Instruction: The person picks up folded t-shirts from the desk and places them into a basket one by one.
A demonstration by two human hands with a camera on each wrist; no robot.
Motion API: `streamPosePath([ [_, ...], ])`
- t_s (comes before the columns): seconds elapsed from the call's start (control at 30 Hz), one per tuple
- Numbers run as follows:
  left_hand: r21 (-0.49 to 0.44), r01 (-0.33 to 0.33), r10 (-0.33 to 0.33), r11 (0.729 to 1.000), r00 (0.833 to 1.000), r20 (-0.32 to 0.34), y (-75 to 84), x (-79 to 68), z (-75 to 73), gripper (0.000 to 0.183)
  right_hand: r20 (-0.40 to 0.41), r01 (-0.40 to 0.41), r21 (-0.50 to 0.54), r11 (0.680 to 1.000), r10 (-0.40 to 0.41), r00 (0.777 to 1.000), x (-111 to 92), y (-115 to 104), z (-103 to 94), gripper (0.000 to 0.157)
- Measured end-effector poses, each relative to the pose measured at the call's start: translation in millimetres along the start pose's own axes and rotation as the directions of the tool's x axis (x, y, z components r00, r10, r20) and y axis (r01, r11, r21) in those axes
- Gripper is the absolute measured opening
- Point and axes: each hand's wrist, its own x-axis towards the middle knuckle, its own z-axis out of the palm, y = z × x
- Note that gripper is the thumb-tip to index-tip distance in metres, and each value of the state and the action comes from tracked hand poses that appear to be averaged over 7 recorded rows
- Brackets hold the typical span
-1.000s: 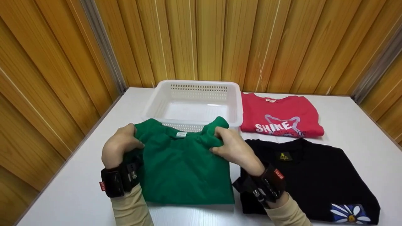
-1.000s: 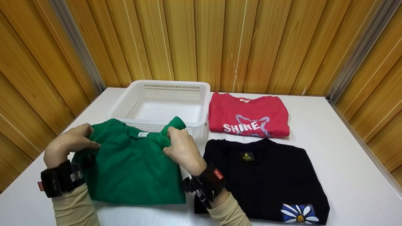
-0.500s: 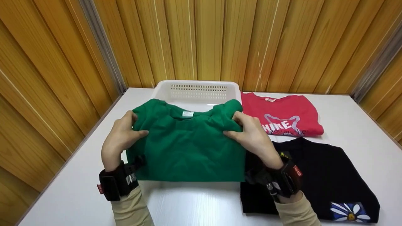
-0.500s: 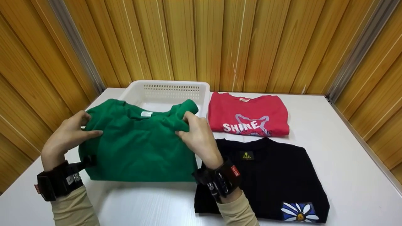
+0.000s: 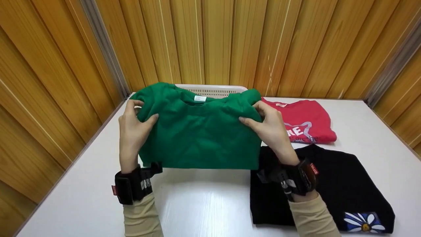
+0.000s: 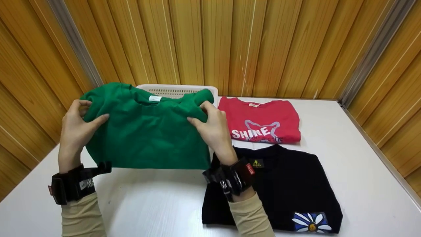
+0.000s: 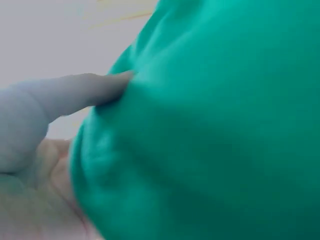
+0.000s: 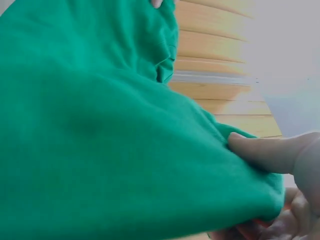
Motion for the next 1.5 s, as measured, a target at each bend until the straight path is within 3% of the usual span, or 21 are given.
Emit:
streamPosePath([
  [0.13, -0.053, -0.058, 0.052, 0.997, 0.993, -0.11, 3.7, 7.9, 2.6, 0.044, 0.005, 0.044, -0.005, 0.999, -0.044, 0.999, 17.8, -8.9, -5.7, 0.028],
  [0.3, -0.067, -0.111, 0.098, 0.992, 0.981, -0.167, 13.6, 31.0, 1.0, 0.043, -0.021, 0.085, 0.012, 0.996, -0.085, 0.996, 42.2, -19.6, -11.4, 0.028],
  [0.5, -0.094, -0.105, 0.084, 0.99, 0.976, -0.203, 22.9, 66.6, 1.8, 0.042, -0.061, 0.122, 0.059, 0.991, -0.119, 0.991, 71.8, -20.6, -6.1, 0.03],
  [0.77, -0.149, -0.037, 0.004, 0.988, 0.977, -0.214, 7.5, 97.8, 18.7, 0.042, -0.069, 0.079, 0.209, 0.975, -0.066, 0.995, 95.9, -2.5, 9.6, 0.019],
  [0.9, -0.171, 0.0, -0.037, 0.985, 0.976, -0.213, -3.6, 103.9, 27.1, 0.042, -0.059, 0.056, 0.31, 0.949, -0.039, 0.997, 99.5, 11.9, 18.8, 0.021],
  [1.03, -0.195, -0.001, -0.041, 0.981, 0.976, -0.212, -15.4, 105.0, 36.4, 0.042, -0.047, 0.054, 0.339, 0.939, -0.041, 0.998, 98.3, 25.2, 29.4, 0.024],
  [1.27, -0.195, -0.028, -0.006, 0.98, 0.985, -0.172, -37.7, 97.6, 57.4, 0.042, -0.038, 0.034, 0.199, 0.979, -0.027, 0.999, 94.0, 49.9, 44.3, 0.024],
  [1.5, -0.175, -0.007, -0.016, 0.985, 0.991, -0.132, -54.3, 90.7, 72.8, 0.041, 0.022, -0.012, 0.106, 0.994, 0.01, 1.0, 88.7, 69.7, 52.9, 0.025],
])
